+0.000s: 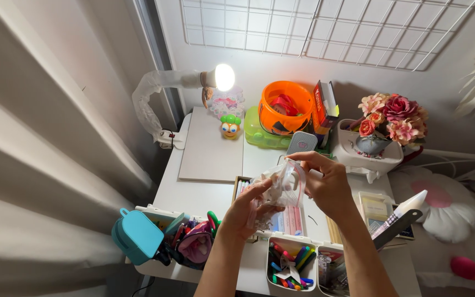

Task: Installing a wire wall grid onto a wall using mounting clips and a hammer.

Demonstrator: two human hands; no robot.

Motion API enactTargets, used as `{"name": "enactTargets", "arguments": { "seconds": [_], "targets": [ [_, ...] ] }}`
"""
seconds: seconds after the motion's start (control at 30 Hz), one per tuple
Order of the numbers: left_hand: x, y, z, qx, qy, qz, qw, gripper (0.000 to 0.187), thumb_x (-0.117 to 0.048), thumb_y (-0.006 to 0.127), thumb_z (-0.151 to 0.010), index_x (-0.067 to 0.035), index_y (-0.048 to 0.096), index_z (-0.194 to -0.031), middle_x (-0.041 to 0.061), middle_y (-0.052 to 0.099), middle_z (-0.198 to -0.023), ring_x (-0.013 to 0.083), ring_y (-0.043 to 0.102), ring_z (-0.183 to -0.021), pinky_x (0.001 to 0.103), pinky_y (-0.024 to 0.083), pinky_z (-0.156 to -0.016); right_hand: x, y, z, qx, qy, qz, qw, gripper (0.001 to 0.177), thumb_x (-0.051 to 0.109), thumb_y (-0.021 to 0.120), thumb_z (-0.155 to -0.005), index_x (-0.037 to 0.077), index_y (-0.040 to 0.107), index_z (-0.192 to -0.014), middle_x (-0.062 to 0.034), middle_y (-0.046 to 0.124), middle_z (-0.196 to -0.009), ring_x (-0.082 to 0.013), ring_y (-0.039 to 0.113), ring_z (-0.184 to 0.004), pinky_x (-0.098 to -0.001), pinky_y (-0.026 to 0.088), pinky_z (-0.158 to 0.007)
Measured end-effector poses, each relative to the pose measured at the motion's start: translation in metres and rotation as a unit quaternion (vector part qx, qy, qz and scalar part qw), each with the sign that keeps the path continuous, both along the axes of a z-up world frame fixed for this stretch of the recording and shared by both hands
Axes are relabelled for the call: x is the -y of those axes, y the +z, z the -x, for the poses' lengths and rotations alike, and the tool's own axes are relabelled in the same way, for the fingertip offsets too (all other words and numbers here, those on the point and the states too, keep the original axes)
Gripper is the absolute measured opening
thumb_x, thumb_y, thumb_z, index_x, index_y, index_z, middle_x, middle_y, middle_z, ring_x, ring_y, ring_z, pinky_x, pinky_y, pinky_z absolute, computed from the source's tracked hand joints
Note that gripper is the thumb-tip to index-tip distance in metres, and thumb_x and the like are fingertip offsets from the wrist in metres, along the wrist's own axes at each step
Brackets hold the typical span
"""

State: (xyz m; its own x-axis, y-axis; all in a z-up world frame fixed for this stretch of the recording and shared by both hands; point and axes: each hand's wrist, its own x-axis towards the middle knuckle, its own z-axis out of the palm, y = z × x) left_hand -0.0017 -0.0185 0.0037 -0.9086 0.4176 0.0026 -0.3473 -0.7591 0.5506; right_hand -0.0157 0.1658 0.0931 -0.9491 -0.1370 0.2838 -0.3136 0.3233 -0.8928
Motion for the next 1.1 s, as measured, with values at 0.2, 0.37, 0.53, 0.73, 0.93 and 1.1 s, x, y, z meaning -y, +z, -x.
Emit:
{"name": "enactTargets", "arguments": {
  "seconds": [0.2, 0.37, 0.53, 0.73, 0.93, 1.1],
  "targets": [
    [0.013, -0.021, 0.000, 0.016, 0.010, -0.013, 1.000, 0.059, -0.029, 0.071, -0.091, 0.005, 0.056, -0.137, 0.016, 0.070, -0.119, 0.0214, 0.075, -0.096, 0.032, 0.066, -0.073, 0.003, 0.006, -0.006, 0.142, 0.114, 0.080, 0.980, 0.030, 0.011, 0.056, -0.095, -0.003, 0.069, -0.118, -0.0036, 0.070, -0.086, -0.0086, 0.054, -0.054, -0.0240, 0.044, -0.045],
    [0.021, -0.027, -0.007, 0.019, -0.008, -0.020, 1.000, 0.056, -0.028, 0.072, -0.092, 0.004, 0.056, -0.135, 0.017, 0.069, -0.118, 0.0216, 0.074, -0.099, 0.033, 0.066, -0.075, 0.009, -0.014, 0.002, 0.173, 0.119, 0.069, 0.975, 0.028, 0.017, 0.060, -0.098, -0.005, 0.069, -0.113, -0.0040, 0.066, -0.082, -0.0081, 0.049, -0.054, -0.0253, 0.041, -0.045],
    [0.050, 0.004, -0.021, 0.084, -0.007, -0.025, 0.996, 0.061, -0.029, 0.067, -0.080, 0.003, 0.055, -0.131, 0.020, 0.073, -0.117, 0.0212, 0.080, -0.100, 0.031, 0.065, -0.082, 0.011, -0.027, 0.008, 0.162, 0.077, 0.079, 0.981, 0.034, 0.027, 0.062, -0.100, -0.005, 0.071, -0.111, -0.0008, 0.051, -0.066, -0.0083, 0.045, -0.049, -0.0261, 0.038, -0.041],
    [0.093, -0.059, -0.032, 0.054, 0.100, -0.012, 0.993, 0.058, -0.030, 0.077, -0.091, 0.004, 0.055, -0.132, 0.015, 0.071, -0.107, 0.0184, 0.072, -0.078, 0.029, 0.063, -0.067, 0.028, -0.039, 0.004, 0.169, 0.004, -0.097, 0.981, 0.033, 0.035, 0.062, -0.098, 0.006, 0.073, -0.107, 0.0007, 0.054, -0.064, -0.0074, 0.046, -0.049, -0.0249, 0.042, -0.044],
    [0.083, -0.074, -0.074, 0.044, -0.018, 0.063, 0.997, 0.054, -0.022, 0.077, -0.076, -0.001, 0.060, -0.123, 0.012, 0.073, -0.105, 0.0166, 0.078, -0.092, 0.030, 0.067, -0.081, 0.036, -0.110, 0.015, 0.282, 0.057, -0.141, 0.947, 0.027, 0.032, 0.060, -0.098, 0.009, 0.064, -0.111, -0.0058, 0.069, -0.076, -0.0136, 0.049, -0.053, -0.0316, 0.042, -0.048],
    [0.069, -0.070, -0.080, 0.076, -0.001, 0.023, 0.997, 0.054, -0.028, 0.074, -0.076, 0.000, 0.064, -0.121, 0.012, 0.073, -0.102, 0.0155, 0.076, -0.087, 0.033, 0.065, -0.070, 0.041, -0.163, 0.031, 0.207, 0.166, -0.211, 0.941, 0.021, 0.025, 0.068, -0.095, 0.006, 0.065, -0.104, -0.0067, 0.078, -0.094, -0.0137, 0.070, -0.088, -0.0329, 0.056, -0.081]
  ]
}}
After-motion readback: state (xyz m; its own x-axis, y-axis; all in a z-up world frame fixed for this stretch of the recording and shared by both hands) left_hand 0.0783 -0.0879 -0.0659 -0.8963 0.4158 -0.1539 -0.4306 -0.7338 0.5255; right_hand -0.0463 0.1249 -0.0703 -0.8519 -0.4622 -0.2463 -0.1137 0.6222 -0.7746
